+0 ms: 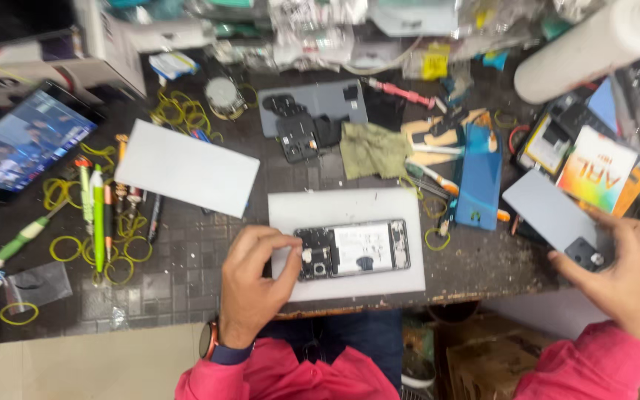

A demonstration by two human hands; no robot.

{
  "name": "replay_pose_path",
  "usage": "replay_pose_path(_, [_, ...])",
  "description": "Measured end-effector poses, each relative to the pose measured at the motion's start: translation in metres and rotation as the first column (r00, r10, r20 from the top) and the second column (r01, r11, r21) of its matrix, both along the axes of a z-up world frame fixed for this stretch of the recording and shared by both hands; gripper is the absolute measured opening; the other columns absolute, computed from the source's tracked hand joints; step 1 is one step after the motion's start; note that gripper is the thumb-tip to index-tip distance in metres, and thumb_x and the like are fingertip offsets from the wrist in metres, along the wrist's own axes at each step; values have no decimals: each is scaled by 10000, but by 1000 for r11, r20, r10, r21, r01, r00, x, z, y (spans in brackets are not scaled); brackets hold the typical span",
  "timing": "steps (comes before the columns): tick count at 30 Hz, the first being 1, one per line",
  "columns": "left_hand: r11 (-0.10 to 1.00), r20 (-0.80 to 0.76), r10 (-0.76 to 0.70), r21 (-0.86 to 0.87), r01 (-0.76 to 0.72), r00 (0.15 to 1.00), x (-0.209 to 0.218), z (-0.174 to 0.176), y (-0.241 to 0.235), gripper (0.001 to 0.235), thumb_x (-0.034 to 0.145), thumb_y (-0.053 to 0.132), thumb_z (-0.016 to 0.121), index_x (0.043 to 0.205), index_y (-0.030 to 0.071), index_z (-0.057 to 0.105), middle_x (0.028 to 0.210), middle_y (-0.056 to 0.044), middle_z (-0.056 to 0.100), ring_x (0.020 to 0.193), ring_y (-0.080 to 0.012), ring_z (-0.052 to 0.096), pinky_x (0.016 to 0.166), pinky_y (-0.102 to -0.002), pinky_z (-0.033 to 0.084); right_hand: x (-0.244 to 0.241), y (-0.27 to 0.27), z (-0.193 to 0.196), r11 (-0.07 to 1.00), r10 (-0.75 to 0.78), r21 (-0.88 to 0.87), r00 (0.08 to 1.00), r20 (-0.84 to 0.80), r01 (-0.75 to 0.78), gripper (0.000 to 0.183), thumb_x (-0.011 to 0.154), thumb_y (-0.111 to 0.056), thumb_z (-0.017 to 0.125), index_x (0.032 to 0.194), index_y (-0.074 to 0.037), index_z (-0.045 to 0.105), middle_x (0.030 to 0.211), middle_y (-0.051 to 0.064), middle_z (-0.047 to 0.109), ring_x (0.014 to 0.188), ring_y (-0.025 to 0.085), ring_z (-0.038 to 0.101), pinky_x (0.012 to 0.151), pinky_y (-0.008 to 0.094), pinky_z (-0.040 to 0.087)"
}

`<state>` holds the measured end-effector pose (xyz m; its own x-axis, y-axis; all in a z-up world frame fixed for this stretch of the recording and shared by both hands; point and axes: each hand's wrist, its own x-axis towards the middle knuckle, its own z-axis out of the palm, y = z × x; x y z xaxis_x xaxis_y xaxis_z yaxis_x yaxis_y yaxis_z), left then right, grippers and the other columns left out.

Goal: The person applies adhesive around the perimeter of a disassembled smartphone chassis, then aligns and attaches a new back cover. The person uses a screwdriver to remove a screw, a tube of adhesive, and a cloth to wipe the back cover before assembly.

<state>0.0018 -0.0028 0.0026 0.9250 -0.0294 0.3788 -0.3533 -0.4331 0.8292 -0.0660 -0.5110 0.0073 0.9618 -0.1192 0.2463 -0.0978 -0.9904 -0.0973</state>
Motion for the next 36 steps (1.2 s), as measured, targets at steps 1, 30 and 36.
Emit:
replay_pose_path(1, [1000, 0, -6, -11, 6, 1000, 0, 0, 0, 143, 812, 24, 770, 946, 45, 726, 961, -113, 662, 899, -278, 678, 786, -356, 541, 1, -3, -2, 1000, -16, -3, 1000, 1, 16, 743, 686, -364, 899, 1320, -64, 653, 1112, 130, 540, 1151, 307, 446, 1108, 422, 361])
replay_pose_path(30, [998, -33, 13, -69, -15, 999, 2, 1, 1, 104, 786, 59, 777, 885, 49, 750, 886, -80, 679, 827, -236, 685, 737, -346, 538, 107, 110, -6, 980, 62, 185, 993, 99, -80, 729, 680, -383, 831, 1328, -113, 633, 1217, 169, 527, 1182, 368, 419, 1065, 485, 320])
replay_pose_path(36, [996, 23, 13, -86, -11, 1000, 1, 6, 2, 98, 781, 51, 762, 877, 62, 743, 888, -81, 662, 846, -261, 676, 764, -360, 537, 123, 112, -19, 989, 100, 105, 993, 65, -106, 778, 735, -382, 830, 1402, -76, 569, 1200, 215, 511, 1170, 390, 453, 1060, 499, 356])
